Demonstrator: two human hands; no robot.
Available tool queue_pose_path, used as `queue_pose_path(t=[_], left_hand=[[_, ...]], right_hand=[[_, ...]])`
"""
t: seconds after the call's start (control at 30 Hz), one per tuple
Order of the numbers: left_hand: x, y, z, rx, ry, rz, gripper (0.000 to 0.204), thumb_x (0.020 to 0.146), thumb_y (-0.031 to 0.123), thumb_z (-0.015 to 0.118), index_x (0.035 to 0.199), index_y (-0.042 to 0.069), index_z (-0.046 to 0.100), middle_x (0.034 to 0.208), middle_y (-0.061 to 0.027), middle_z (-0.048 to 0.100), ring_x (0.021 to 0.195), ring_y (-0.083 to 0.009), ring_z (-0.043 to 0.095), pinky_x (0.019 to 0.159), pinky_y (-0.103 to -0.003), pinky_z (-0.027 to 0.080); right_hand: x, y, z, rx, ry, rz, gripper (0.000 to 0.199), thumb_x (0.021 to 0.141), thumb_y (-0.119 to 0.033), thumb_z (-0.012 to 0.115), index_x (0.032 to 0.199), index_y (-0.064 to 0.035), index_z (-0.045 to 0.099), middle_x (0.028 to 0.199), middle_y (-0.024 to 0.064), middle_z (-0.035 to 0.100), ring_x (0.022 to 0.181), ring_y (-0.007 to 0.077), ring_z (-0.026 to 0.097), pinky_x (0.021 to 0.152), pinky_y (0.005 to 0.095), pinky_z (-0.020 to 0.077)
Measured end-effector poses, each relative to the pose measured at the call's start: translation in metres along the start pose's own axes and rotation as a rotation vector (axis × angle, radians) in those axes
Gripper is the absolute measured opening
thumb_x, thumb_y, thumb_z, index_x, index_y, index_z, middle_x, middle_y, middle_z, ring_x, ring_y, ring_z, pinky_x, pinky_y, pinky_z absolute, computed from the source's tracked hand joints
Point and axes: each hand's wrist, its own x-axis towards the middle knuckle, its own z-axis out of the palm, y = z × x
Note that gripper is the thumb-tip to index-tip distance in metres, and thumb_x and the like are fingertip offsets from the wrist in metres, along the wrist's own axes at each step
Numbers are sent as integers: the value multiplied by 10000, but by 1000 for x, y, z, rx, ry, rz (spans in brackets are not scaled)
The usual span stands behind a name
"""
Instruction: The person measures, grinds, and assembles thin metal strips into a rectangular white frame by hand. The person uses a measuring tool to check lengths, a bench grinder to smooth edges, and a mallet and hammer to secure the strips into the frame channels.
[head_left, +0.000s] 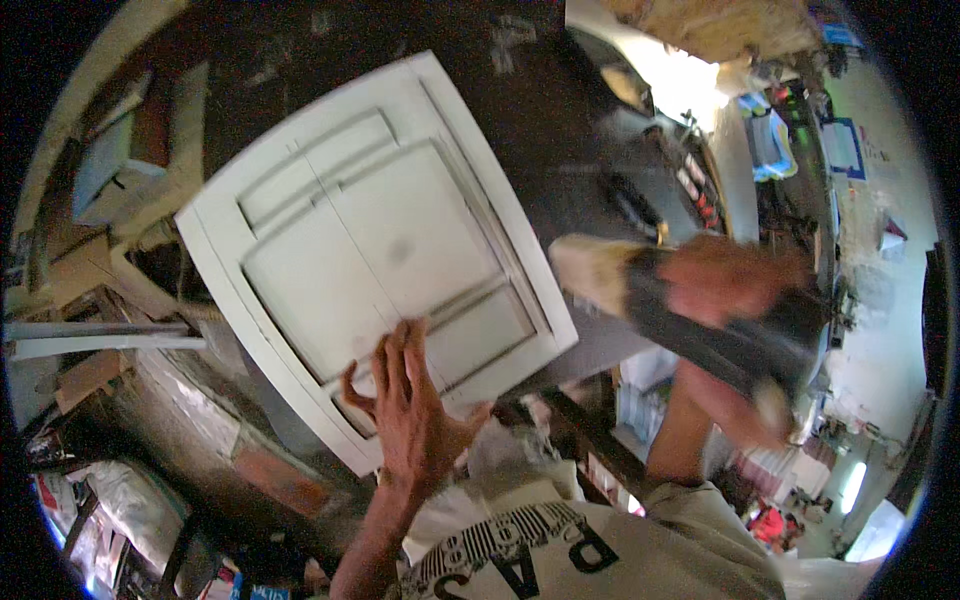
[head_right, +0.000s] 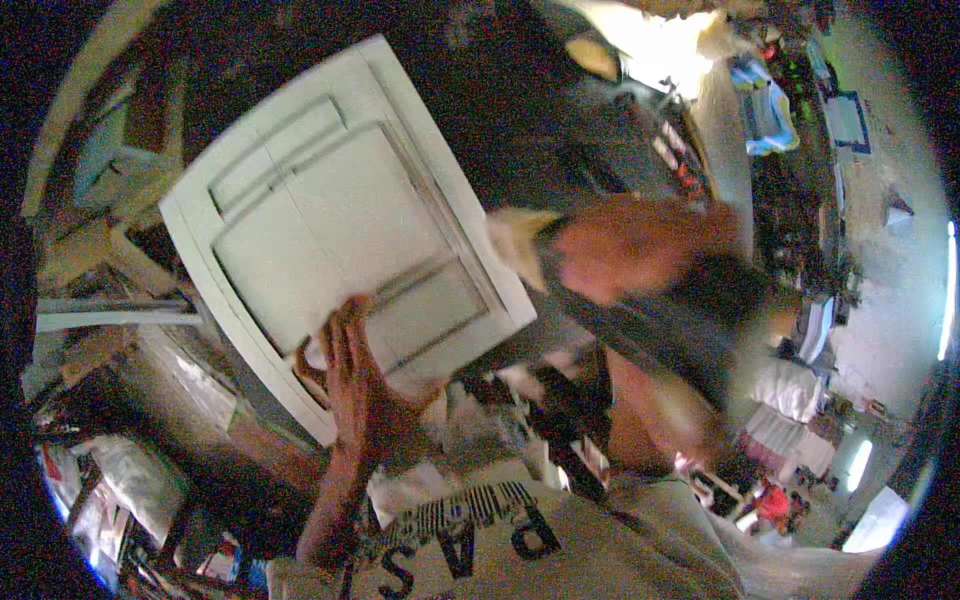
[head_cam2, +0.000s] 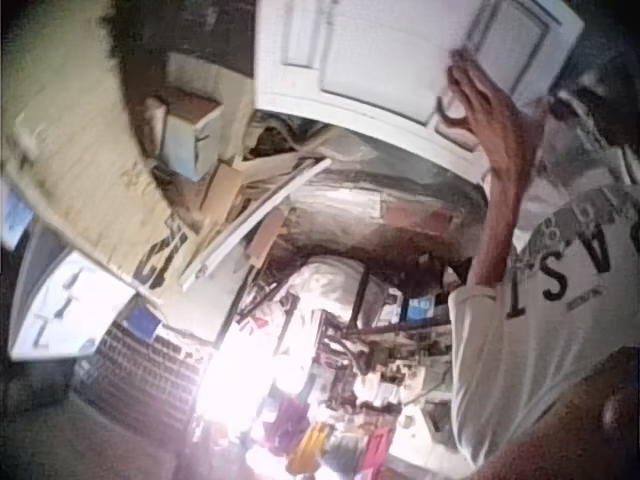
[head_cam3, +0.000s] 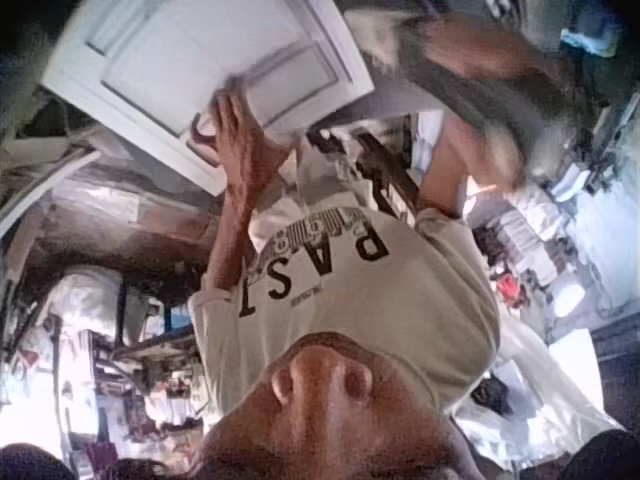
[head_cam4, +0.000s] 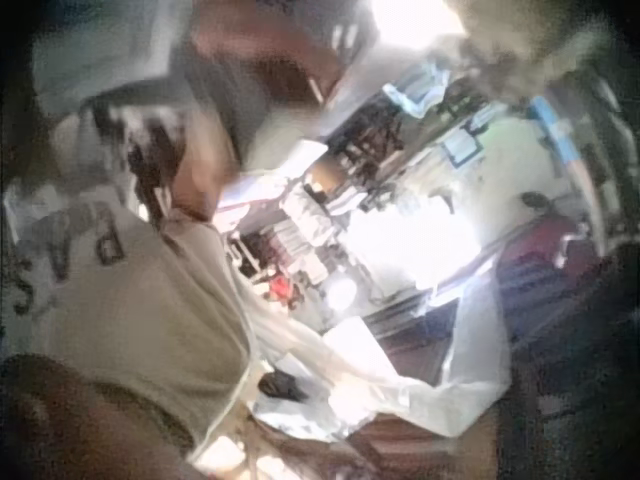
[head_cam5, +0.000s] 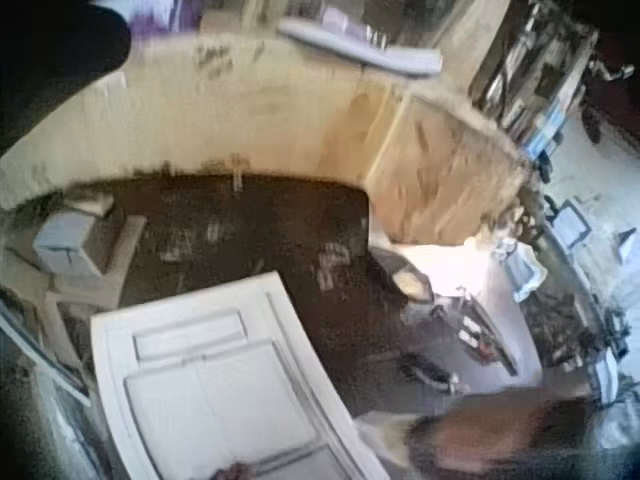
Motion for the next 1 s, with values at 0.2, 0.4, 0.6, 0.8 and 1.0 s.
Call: queue_pose_path(t=[0.2, 0.4, 0.6, 0.8, 1.0], left_hand=[[-2, 8, -2, 52, 4, 6, 1123, 479, 280, 928, 1425, 77, 359, 1397, -108, 435, 1320, -290, 394, 1108, -545, 104], [-2, 6, 1, 77, 43, 4, 1128, 478, 284, 909, 1432, 65, 349, 1401, -123, 436, 1322, -305, 395, 1102, -557, 104], [0, 8, -5, 16, -10, -8, 1119, 525, 333, 903, 1447, 59, 333, 1421, -132, 419, 1324, -303, 387, 1100, -564, 107], [-3, 1, -7, -40, -21, -27, 1102, 547, 331, 900, 1452, 57, 334, 1428, -123, 413, 1324, -302, 390, 1098, -578, 100], [-2, 5, -3, 18, -40, -19, 1077, 588, 349, 875, 1469, 45, 334, 1441, -132, 410, 1329, -299, 401, 1097, -598, 82]], right_hand=[[-4, 13, -15, 39, -91, -92, 426, 825, -310, 698, 1145, -89, 522, 1003, 61, 596, 951, 187, 595, 866, 364, 480], [68, 5, -64, 152, -534, 89, 358, 800, -306, 638, 1008, -37, 526, 971, 183, 646, 918, 336, 633, 903, 476, 471], [54, 34, 17, -206, -262, -223, 263, 843, -224, 549, 1012, -25, 512, 837, 133, 598, 759, 272, 597, 795, 470, 472], [87, 7, 21, -218, 6, -58, 393, 771, -251, 586, 1052, 3, 478, 859, 162, 540, 805, 274, 541, 829, 471, 443], [124, 36, 22, 84, -150, -207, 279, 836, -205, 577, 1043, -36, 494, 828, 123, 505, 808, 249, 504, 851, 427, 423]])
